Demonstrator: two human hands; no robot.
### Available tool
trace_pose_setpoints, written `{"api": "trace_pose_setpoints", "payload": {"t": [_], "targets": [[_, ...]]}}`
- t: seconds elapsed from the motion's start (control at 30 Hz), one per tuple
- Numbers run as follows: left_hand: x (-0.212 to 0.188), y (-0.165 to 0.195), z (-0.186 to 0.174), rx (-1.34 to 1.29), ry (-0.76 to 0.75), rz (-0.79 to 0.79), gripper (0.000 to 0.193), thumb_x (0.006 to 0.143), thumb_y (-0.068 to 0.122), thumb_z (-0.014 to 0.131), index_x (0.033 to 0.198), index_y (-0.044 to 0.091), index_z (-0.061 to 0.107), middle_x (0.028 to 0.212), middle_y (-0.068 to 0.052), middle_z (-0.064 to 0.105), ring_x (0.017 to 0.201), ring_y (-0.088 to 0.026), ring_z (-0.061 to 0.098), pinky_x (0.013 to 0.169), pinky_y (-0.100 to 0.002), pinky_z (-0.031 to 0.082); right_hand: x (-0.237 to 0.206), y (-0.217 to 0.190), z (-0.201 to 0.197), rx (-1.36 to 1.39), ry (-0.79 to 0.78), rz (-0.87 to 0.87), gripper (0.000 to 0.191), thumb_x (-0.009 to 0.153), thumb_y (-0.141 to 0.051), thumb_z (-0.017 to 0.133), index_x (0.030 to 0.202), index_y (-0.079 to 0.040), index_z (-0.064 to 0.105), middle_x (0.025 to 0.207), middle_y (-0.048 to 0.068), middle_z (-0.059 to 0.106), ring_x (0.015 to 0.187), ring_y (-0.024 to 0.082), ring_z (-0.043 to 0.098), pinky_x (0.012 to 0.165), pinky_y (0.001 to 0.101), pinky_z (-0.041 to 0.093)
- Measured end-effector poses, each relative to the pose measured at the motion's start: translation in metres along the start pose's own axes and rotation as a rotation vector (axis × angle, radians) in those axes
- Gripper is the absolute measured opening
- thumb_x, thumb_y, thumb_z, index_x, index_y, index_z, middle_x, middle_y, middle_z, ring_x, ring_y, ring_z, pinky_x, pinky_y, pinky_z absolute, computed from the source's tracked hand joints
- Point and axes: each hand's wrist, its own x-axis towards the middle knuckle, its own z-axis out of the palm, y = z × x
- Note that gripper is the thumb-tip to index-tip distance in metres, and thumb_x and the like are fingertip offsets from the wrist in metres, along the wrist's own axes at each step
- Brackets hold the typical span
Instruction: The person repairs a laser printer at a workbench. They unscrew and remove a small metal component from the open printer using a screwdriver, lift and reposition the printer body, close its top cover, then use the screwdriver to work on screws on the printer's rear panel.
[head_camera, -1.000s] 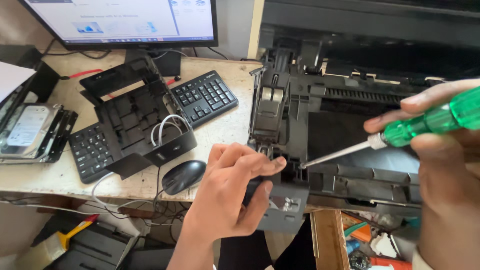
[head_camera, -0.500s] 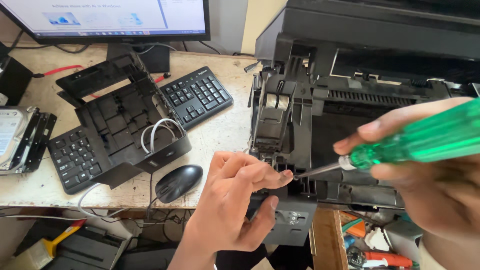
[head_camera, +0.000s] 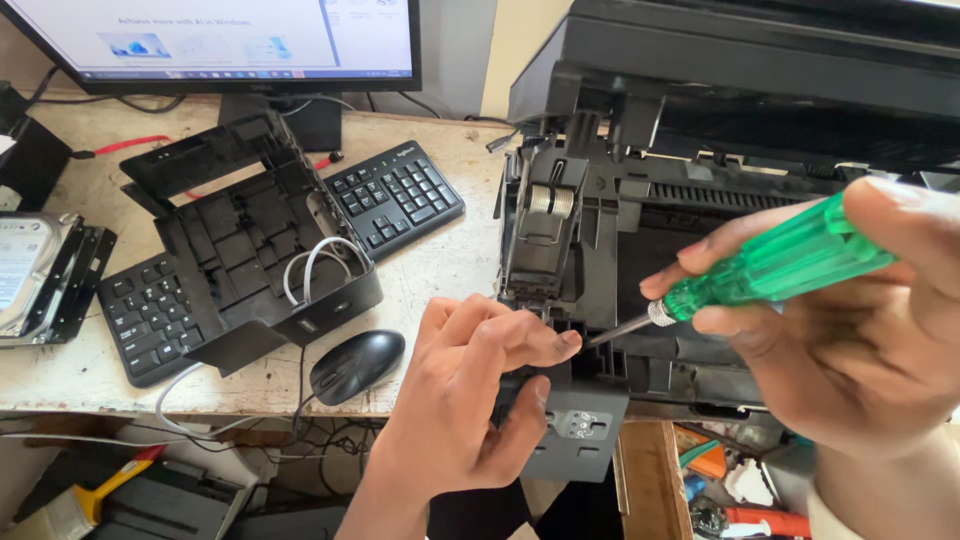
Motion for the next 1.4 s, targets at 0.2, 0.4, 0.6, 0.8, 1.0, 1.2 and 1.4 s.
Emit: {"api": "trace_pose_setpoints", "payload": {"t": [0.2,0.4,0.6,0.8,1.0,1.2,1.4], "targets": [[0.0,-0.001,0.003,0.001,0.007,0.004,0.051,0.076,0.002,0.066,0.124,0.003,0.05,0.112,0.001,0.079,0.101,-0.021,0.064,0.092,-0.041,0.035,0.006,-0.007,0.004,-0.077,0.065,0.016,0.074,0.095,0.012,0.068,0.155,-0.011,0.031,0.111,0.025,0.064,0.094,0.027,0.074,0.088,0.0471,0.065],[-0.001,-0.002,0.006,0.0,0.009,0.003,0.05,0.076,0.003,0.066,0.123,0.003,0.05,0.112,0.0,0.08,0.102,-0.021,0.064,0.095,-0.041,0.035,0.029,-0.011,0.003,-0.069,0.067,-0.011,0.055,0.092,0.001,0.058,0.14,0.003,0.032,0.125,0.032,0.058,0.1,0.029,0.073,0.086,0.0359,0.066],[0.0,-0.001,0.006,0.009,0.009,-0.005,0.05,0.075,0.003,0.066,0.122,0.003,0.051,0.112,0.0,0.08,0.102,-0.021,0.064,0.094,-0.041,0.035,0.046,-0.013,0.009,-0.184,0.059,-0.119,0.049,0.093,0.0,0.073,0.137,0.004,0.052,0.122,0.024,0.054,0.09,0.021,0.069,0.085,0.0317,0.064],[0.003,0.0,0.005,0.017,0.008,0.007,0.047,0.073,0.003,0.066,0.119,0.004,0.052,0.111,0.001,0.079,0.1,-0.022,0.063,0.093,-0.04,0.036,0.052,-0.033,0.012,-0.209,0.009,-0.131,0.041,0.087,-0.004,0.075,0.119,0.005,0.051,0.118,0.024,0.054,0.097,0.024,0.073,0.079,0.0291,0.06],[0.002,0.003,0.006,-0.001,0.02,-0.015,0.046,0.073,0.0,0.065,0.117,0.005,0.054,0.109,0.001,0.08,0.097,-0.02,0.062,0.092,-0.04,0.035,0.054,-0.042,0.009,-0.223,-0.035,-0.117,0.041,0.085,-0.01,0.084,0.116,0.004,0.06,0.109,0.018,0.062,0.089,0.021,0.073,0.075,0.0251,0.059],[0.002,0.004,0.008,0.006,0.041,-0.009,0.046,0.074,0.0,0.065,0.118,0.004,0.053,0.108,0.0,0.08,0.099,-0.021,0.062,0.091,-0.04,0.035,0.064,-0.06,0.014,-0.207,-0.027,0.008,0.031,0.086,0.002,0.069,0.115,0.009,0.059,0.11,0.022,0.062,0.093,0.027,0.073,0.085,0.033,0.06],[0.003,0.005,0.006,0.008,0.021,-0.006,0.045,0.074,0.0,0.065,0.117,0.005,0.053,0.106,0.0,0.08,0.098,-0.02,0.061,0.088,-0.039,0.033,0.066,-0.059,0.011,-0.255,-0.013,0.019,0.032,0.087,0.0,0.063,0.116,0.013,0.06,0.108,0.023,0.061,0.094,0.028,0.071,0.087,0.0369,0.062]]}}
